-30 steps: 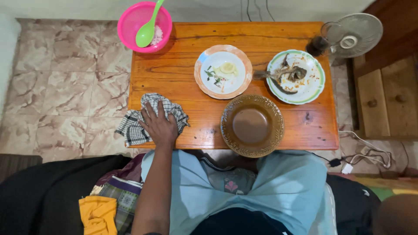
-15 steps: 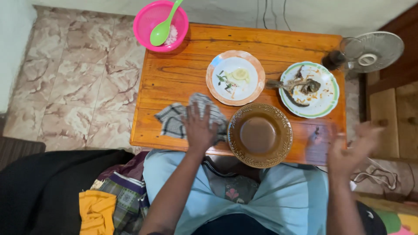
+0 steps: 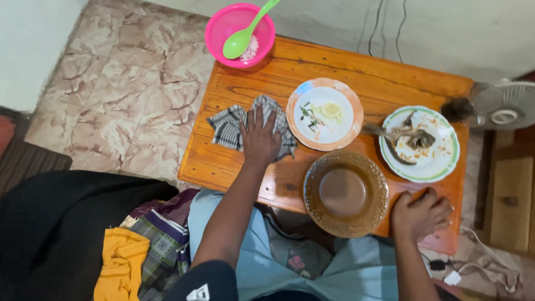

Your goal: Wiping a wooden table surface around plates and bowls using a cloth

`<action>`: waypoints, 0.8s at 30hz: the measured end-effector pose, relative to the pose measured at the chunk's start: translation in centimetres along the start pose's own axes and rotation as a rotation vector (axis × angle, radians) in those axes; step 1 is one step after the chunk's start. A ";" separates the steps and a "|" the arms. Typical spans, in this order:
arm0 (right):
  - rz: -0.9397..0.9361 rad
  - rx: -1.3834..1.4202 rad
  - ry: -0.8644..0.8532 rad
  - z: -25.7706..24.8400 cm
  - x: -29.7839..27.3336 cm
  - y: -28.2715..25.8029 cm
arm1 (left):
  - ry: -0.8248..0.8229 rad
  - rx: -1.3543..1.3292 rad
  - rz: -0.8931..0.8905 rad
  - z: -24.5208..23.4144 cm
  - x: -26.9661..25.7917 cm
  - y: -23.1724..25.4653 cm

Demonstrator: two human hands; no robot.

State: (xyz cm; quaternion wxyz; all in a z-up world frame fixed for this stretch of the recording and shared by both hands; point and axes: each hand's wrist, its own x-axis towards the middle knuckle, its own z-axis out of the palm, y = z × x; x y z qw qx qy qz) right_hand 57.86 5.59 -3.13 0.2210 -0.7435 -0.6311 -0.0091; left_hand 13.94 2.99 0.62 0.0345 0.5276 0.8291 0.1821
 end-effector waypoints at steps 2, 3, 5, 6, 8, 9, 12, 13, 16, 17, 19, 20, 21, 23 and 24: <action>-0.001 0.008 -0.007 -0.2 0.1 -0.5 | 0.015 -0.011 -0.016 0.5 2.2 -0.7; 0.009 0.009 -0.011 -0.4 0.0 -0.5 | 0.024 -0.025 -0.022 0.9 3.3 -1.0; 0.011 -0.005 -0.019 -0.4 0.1 -1.0 | 0.024 -0.032 -0.046 0.7 5.0 -1.1; 0.020 -0.021 -0.024 -0.5 0.1 -1.1 | 0.022 -0.038 -0.063 0.6 5.9 -1.1; 0.041 -0.023 -0.032 -0.7 0.4 -1.8 | 0.008 -0.041 -0.090 -0.2 7.0 -0.6; 0.066 -0.023 -0.044 -1.0 0.3 -2.1 | -0.010 -0.038 -0.114 -0.6 7.4 -0.3; 0.081 -0.020 -0.091 -2.5 0.6 -3.7 | 0.006 -0.028 -0.112 0.7 6.9 -1.1; 0.090 -0.025 -0.089 -2.0 0.6 -3.2 | 0.000 -0.030 -0.105 0.7 6.4 -1.1; 0.058 -0.041 -0.056 -0.8 0.7 -2.2 | 0.025 -0.043 -0.091 0.3 4.1 -1.2; 0.071 -0.049 -0.059 -0.7 0.6 -2.1 | 0.024 -0.050 -0.089 0.2 3.0 -1.3; 0.096 -0.059 -0.059 -0.7 0.6 -2.1 | 0.018 -0.057 -0.076 -0.2 0.6 -1.3; 0.087 -0.049 -0.061 -0.8 0.6 -2.2 | 0.022 -0.052 -0.067 -0.4 -0.8 -1.2; 0.077 -0.038 -0.061 -1.0 0.6 -2.3 | 0.028 -0.048 -0.058 -0.7 -2.1 -1.2; 0.079 -0.044 -0.048 -1.1 0.6 -2.4 | 0.018 -0.049 -0.038 -1.4 -4.8 -0.9; 0.070 -0.046 -0.038 -1.1 0.5 -2.5 | 0.013 -0.048 -0.028 -1.8 -6.2 -0.9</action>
